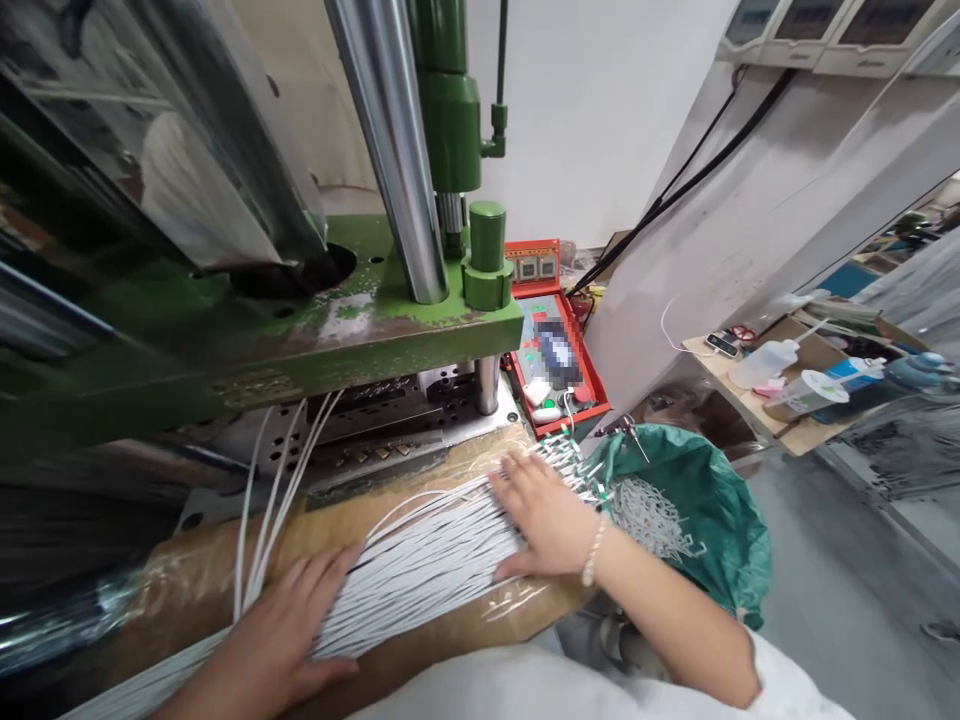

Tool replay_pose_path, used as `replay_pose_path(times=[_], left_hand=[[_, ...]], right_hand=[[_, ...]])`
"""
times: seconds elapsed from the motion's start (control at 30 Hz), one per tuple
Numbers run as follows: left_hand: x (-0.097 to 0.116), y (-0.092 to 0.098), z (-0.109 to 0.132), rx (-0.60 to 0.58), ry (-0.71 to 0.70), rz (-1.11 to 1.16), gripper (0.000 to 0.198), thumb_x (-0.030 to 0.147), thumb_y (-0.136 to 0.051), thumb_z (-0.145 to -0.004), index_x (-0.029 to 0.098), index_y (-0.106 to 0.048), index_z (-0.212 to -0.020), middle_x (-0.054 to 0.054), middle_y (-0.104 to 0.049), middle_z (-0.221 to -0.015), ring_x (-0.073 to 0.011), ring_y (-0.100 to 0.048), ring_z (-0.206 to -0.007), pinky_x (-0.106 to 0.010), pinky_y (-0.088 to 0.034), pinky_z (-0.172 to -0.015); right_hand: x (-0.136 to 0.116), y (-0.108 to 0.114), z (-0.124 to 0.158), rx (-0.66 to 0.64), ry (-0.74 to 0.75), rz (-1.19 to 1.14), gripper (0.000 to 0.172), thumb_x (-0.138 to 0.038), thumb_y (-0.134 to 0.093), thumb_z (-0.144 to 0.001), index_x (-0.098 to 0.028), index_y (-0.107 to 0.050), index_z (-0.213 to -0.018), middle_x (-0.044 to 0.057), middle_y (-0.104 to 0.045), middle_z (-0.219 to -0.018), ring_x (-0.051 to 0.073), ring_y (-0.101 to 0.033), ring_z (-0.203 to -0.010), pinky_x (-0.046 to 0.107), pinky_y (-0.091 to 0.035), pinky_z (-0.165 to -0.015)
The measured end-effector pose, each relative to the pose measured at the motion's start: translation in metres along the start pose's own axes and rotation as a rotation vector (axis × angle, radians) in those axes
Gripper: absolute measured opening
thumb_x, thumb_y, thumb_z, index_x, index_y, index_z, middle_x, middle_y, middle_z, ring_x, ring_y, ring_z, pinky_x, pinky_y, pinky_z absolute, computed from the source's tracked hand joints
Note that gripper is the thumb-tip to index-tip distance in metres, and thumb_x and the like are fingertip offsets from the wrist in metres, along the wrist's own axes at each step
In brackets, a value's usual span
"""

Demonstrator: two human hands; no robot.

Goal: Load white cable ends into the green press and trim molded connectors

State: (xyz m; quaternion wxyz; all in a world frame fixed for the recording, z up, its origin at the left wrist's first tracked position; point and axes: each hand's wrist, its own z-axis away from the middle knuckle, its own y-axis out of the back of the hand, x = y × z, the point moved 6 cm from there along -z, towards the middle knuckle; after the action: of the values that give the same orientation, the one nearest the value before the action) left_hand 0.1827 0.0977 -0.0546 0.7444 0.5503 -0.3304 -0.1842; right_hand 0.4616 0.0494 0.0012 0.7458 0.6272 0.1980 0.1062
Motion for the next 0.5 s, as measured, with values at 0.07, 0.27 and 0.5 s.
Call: replay_pose_path(times=[0.07,0.27,0.5], left_hand=[[0.016,-0.005,-0.006,0.056,-0.095,0.024,0.089,0.028,-0.071,-0.064,0.021,-0.031,-0.142,-0.012,-0.052,-0.130,-0.0297,-0.048,-0.119,-0.040,-0.041,-0.102],[0.007,-0.003,-0.001,0.193,-0.137,0.057,0.074,0.035,-0.060,-0.078,0.026,-0.025,-0.142,-0.009,-0.052,-0.131,-0.0278,-0.051,-0.118,-0.038,-0.043,-0.100],[-0.013,0.012,0.008,0.121,-0.016,0.264,0.057,0.054,-0.043,-0.087,0.026,-0.038,-0.136,-0.006,-0.055,-0.130,-0.0246,-0.052,-0.119,-0.036,-0.045,-0.099]], right_hand=[[-0.029,-0.010,-0.016,0.047,0.137,-0.012,0.112,-0.074,-0.061,-0.068,-0.013,-0.013,-0.149,0.025,-0.015,-0.150,0.039,-0.008,-0.140,0.057,-0.012,-0.110],[-0.058,-0.022,-0.055,-0.047,0.142,0.076,0.087,-0.052,-0.074,-0.066,-0.007,-0.040,-0.131,0.020,-0.056,-0.113,0.032,-0.052,-0.101,0.046,-0.041,-0.086],[-0.052,0.036,-0.007,0.124,0.101,0.190,0.033,-0.028,-0.046,-0.093,-0.016,-0.050,-0.123,0.012,-0.059,-0.102,0.026,-0.051,-0.092,0.043,-0.039,-0.079]])
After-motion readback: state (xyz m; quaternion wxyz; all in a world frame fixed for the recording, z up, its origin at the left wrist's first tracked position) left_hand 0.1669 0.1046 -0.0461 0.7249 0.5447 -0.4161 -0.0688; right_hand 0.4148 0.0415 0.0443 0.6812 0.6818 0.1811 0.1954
